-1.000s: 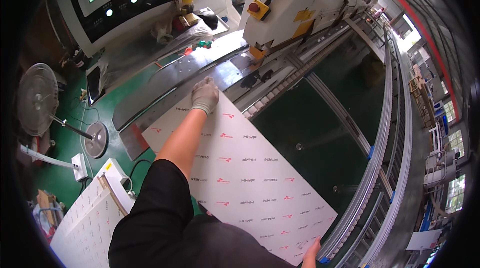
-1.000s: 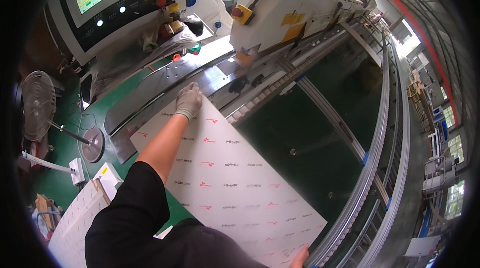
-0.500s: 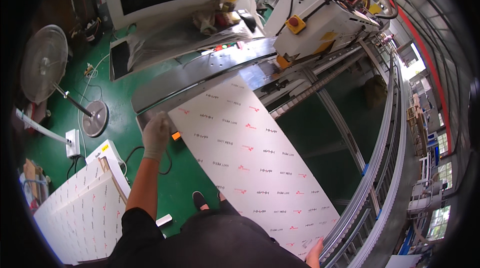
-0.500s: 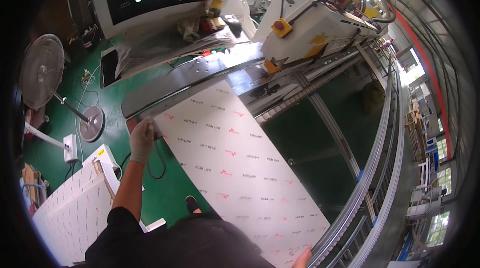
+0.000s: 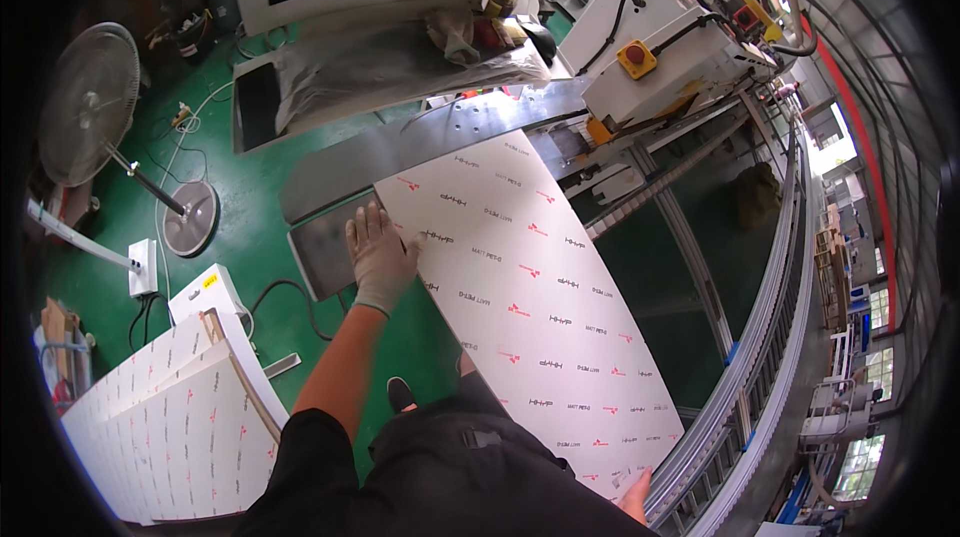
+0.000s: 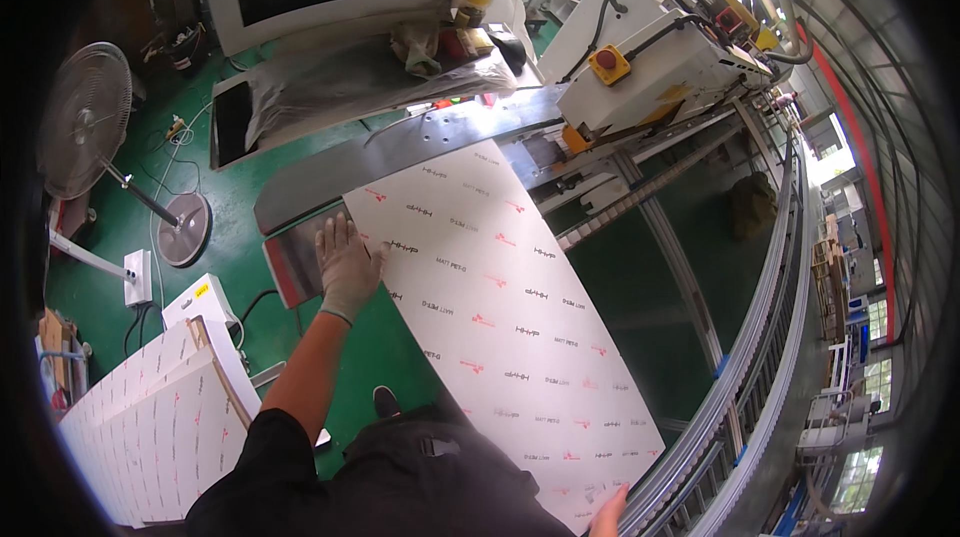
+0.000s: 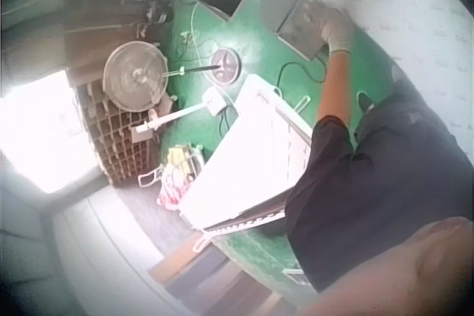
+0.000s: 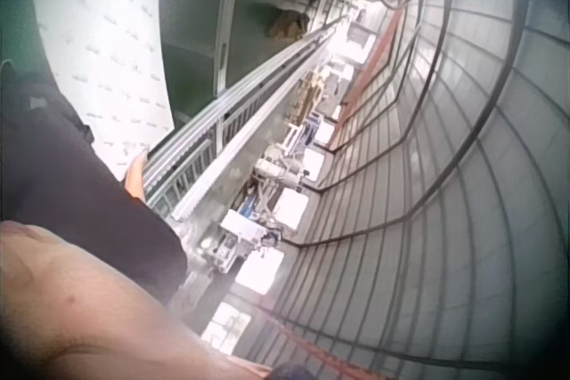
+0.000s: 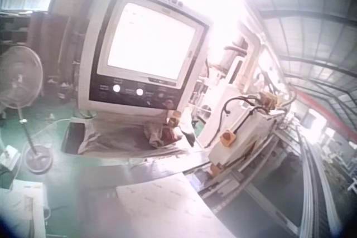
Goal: The person picks up white boards from a stack, feeds them individually into a conveyor-fed industrial machine, and uses an air blower to clean the surface of the boards.
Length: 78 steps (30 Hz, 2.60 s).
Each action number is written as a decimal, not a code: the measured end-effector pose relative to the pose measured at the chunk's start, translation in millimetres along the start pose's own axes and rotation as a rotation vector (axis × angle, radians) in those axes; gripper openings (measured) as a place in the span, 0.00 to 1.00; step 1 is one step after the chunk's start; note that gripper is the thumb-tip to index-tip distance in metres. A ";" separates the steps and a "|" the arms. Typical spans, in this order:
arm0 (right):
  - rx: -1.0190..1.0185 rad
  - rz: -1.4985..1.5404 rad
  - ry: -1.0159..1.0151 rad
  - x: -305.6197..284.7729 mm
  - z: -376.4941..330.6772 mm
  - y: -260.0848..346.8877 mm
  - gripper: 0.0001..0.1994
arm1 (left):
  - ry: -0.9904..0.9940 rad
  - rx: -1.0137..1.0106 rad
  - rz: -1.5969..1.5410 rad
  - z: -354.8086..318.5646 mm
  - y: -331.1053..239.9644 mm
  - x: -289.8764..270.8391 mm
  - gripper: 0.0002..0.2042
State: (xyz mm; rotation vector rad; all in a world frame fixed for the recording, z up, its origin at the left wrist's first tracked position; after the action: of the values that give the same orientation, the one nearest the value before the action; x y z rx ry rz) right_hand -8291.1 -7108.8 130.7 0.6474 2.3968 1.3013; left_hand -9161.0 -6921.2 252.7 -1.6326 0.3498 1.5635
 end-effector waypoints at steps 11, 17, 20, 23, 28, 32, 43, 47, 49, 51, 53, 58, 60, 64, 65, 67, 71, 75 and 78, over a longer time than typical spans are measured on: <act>-0.106 -0.051 -0.253 -20.7 51.6 34.7 0.35 | 0.107 0.027 0.144 25.7 -86.2 40.6 0.46; -0.129 -0.070 -0.386 -14.5 101.4 75.1 0.36 | 0.075 0.040 0.183 44.1 -128.8 68.5 0.45; -0.119 -0.072 -0.436 -18.1 125.3 94.2 0.36 | 0.096 0.020 0.149 56.7 -160.8 82.6 0.45; -0.143 -0.074 -0.424 -0.6 159.6 124.0 0.36 | 0.107 -0.009 0.177 71.6 -189.2 99.2 0.45; -0.169 -0.185 -0.445 1.2 217.4 154.2 0.38 | 0.044 0.036 0.141 95.5 -231.8 138.3 0.45; -0.116 0.078 -0.352 -7.1 276.6 151.5 0.32 | 0.167 -0.013 0.014 117.7 -286.5 155.1 0.46; -0.531 -1.118 -0.800 109.4 298.2 319.9 0.25 | 0.248 0.059 -0.181 170.4 -349.9 190.0 0.37; -0.955 -1.197 -0.352 297.6 280.8 337.0 0.25 | 0.357 0.238 -0.077 140.7 -337.0 183.4 0.33; -1.162 -1.166 -0.131 393.1 252.3 331.9 0.24 | 0.317 0.351 0.039 94.4 -324.2 167.8 0.35; -1.345 -0.975 0.122 486.5 198.3 324.8 0.20 | 0.336 0.418 0.172 34.5 -295.1 142.2 0.35; -1.445 -0.813 0.462 565.0 140.7 301.6 0.17 | 0.568 0.379 0.205 -25.0 -259.5 114.1 0.34; -1.616 -0.577 1.253 681.5 -68.6 219.6 0.14 | 0.383 -0.247 -0.063 -128.1 -51.9 43.2 0.33; -1.686 -0.857 1.472 697.4 -126.0 159.7 0.12 | 0.397 -0.677 -0.165 -199.9 64.7 42.2 0.30; -1.642 -1.159 1.544 693.2 -193.2 99.0 0.12 | 0.283 -0.812 0.189 -422.7 265.1 47.8 0.14; -1.610 -1.085 1.568 689.9 -208.2 92.7 0.13 | 0.080 -0.925 0.183 -498.1 309.0 38.4 0.12; -1.621 -1.093 1.466 695.1 -206.6 88.2 0.12 | -0.177 -1.247 -0.126 -601.8 368.9 41.5 0.12; -1.642 -0.918 1.171 695.3 -189.2 92.5 0.12 | -0.658 -1.657 -1.136 -650.4 386.1 53.2 0.20; -1.671 -1.014 0.978 698.6 -187.6 76.7 0.14 | -0.734 -1.559 -1.427 -599.2 403.3 22.9 0.24; -1.660 -1.083 0.886 698.2 -177.1 69.1 0.15 | -0.804 -1.462 -1.585 -595.5 441.1 56.5 0.21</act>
State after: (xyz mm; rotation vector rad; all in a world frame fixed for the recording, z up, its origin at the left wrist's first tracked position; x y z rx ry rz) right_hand -8948.6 -6823.2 229.4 -1.5831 0.7109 2.2987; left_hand -9044.9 -7598.6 -30.3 -1.0863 -2.3268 0.7744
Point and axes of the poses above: each hand's wrist, its own z-axis towards the middle knuckle, its own x-axis out of the palm, y = z × x, the point moved 10 cm from there along z, towards the middle knuckle, and after that the axes turned 5 degrees about -x, right-handed, at the moved point
